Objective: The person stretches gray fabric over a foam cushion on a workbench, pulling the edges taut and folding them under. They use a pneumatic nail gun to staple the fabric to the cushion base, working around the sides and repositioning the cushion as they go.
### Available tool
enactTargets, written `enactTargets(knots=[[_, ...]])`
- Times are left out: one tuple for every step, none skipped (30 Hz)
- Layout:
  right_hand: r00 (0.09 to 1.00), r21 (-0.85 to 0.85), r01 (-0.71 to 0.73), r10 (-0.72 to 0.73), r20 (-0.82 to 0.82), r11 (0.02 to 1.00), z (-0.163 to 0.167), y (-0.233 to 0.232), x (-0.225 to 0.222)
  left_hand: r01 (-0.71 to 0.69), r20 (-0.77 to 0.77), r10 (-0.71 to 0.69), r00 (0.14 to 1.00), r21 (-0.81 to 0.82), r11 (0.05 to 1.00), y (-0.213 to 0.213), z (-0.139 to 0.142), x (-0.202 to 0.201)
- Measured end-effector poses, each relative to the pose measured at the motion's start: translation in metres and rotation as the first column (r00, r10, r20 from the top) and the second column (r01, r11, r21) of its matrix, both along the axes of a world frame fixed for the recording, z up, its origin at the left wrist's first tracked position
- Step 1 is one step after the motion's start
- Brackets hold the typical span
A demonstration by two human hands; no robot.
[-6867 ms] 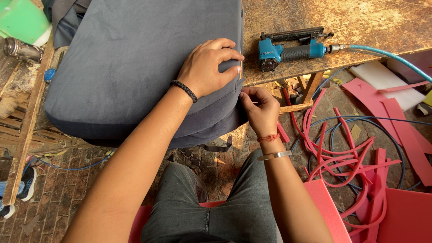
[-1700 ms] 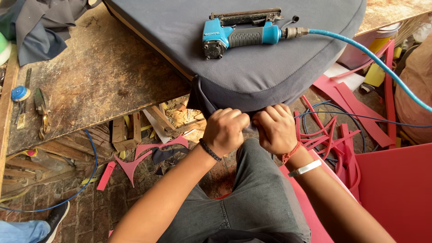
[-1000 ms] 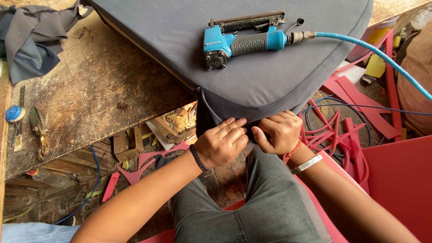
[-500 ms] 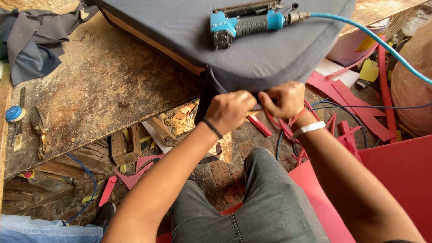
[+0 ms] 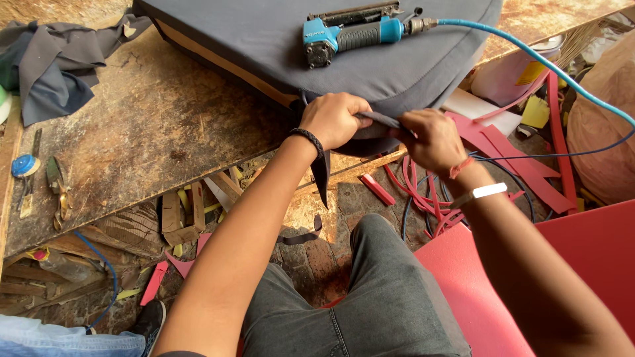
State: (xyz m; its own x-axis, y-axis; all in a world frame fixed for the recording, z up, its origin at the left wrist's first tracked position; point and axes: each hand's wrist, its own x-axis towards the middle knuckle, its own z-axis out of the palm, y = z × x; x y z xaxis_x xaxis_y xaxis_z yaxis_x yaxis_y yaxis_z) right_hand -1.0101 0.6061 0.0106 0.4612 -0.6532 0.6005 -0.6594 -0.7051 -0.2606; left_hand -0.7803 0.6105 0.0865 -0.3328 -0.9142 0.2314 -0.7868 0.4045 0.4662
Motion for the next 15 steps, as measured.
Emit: enactTargets(knots=[[0.997, 0.082, 0.058, -0.054, -0.047, 0.995, 0.003, -0.004, -0.002, 0.029, 0.037, -0.027, 0.999, -0.053, 0.998, 0.003, -0.001, -0.001], [0.998, 0.088, 0.025, -0.020, -0.058, 0.996, 0.007, -0.009, -0.005, 0.064, 0.078, -0.056, 0.995, -0.108, 0.992, 0.008, -0.003, -0.004], [0.998, 0.092, -0.009, 0.016, -0.068, 0.996, 0.010, -0.014, -0.008, 0.101, 0.120, -0.082, 0.989, -0.162, 0.982, 0.011, -0.006, -0.008], [0.996, 0.095, -0.045, 0.052, -0.076, 0.994, 0.012, -0.018, -0.010, 0.127, 0.170, -0.094, 0.981, -0.194, 0.973, 0.014, -0.009, -0.013], [0.994, 0.097, -0.042, 0.051, -0.101, 0.994, 0.014, -0.019, -0.011, 0.155, 0.219, -0.105, 0.970, -0.224, 0.962, 0.015, -0.014, -0.020], [0.991, 0.101, -0.037, 0.050, -0.127, 0.994, 0.014, -0.018, -0.012, 0.185, 0.264, -0.117, 0.957, -0.250, 0.950, 0.016, -0.019, -0.027], [0.987, 0.105, -0.034, 0.050, -0.156, 0.994, 0.011, -0.017, -0.013, 0.202, 0.366, -0.079, 0.927, -0.310, 0.929, 0.018, -0.026, -0.033], [0.989, 0.110, -0.060, 0.074, -0.129, 0.992, 0.007, -0.015, -0.014, 0.218, 0.457, -0.027, 0.889, -0.372, 0.902, 0.020, -0.034, -0.037], [0.990, 0.112, -0.089, 0.100, -0.102, 0.990, 0.001, -0.009, -0.014, 0.238, 0.538, 0.036, 0.842, -0.432, 0.870, 0.020, -0.041, -0.039], [0.989, 0.113, -0.116, 0.125, -0.074, 0.987, -0.005, -0.002, -0.014, 0.344, 0.563, -0.052, 0.825, -0.428, 0.836, 0.022, -0.049, -0.034], [0.984, 0.055, -0.179, 0.179, 0.009, 0.982, -0.013, 0.005, -0.013, 0.446, 0.588, -0.138, 0.797, -0.419, 0.791, 0.023, -0.057, -0.024], [0.967, -0.007, -0.240, 0.240, 0.090, 0.971, -0.020, 0.011, -0.011, 0.475, 0.544, -0.159, 0.824, -0.510, 0.717, 0.023, -0.065, -0.015], [0.977, -0.008, -0.194, 0.194, 0.085, 0.981, -0.026, 0.016, -0.008, 0.489, 0.498, -0.185, 0.847, -0.597, 0.636, 0.021, -0.073, -0.007], [0.986, -0.008, -0.146, 0.146, 0.082, 0.989, -0.033, 0.019, -0.004, 0.494, 0.454, -0.218, 0.864, -0.676, 0.547, 0.019, -0.081, -0.001], [0.992, -0.006, -0.095, 0.095, 0.080, 0.995, -0.037, 0.020, -0.002, 0.481, 0.450, -0.201, 0.870, -0.684, 0.549, 0.018, -0.089, 0.004]])
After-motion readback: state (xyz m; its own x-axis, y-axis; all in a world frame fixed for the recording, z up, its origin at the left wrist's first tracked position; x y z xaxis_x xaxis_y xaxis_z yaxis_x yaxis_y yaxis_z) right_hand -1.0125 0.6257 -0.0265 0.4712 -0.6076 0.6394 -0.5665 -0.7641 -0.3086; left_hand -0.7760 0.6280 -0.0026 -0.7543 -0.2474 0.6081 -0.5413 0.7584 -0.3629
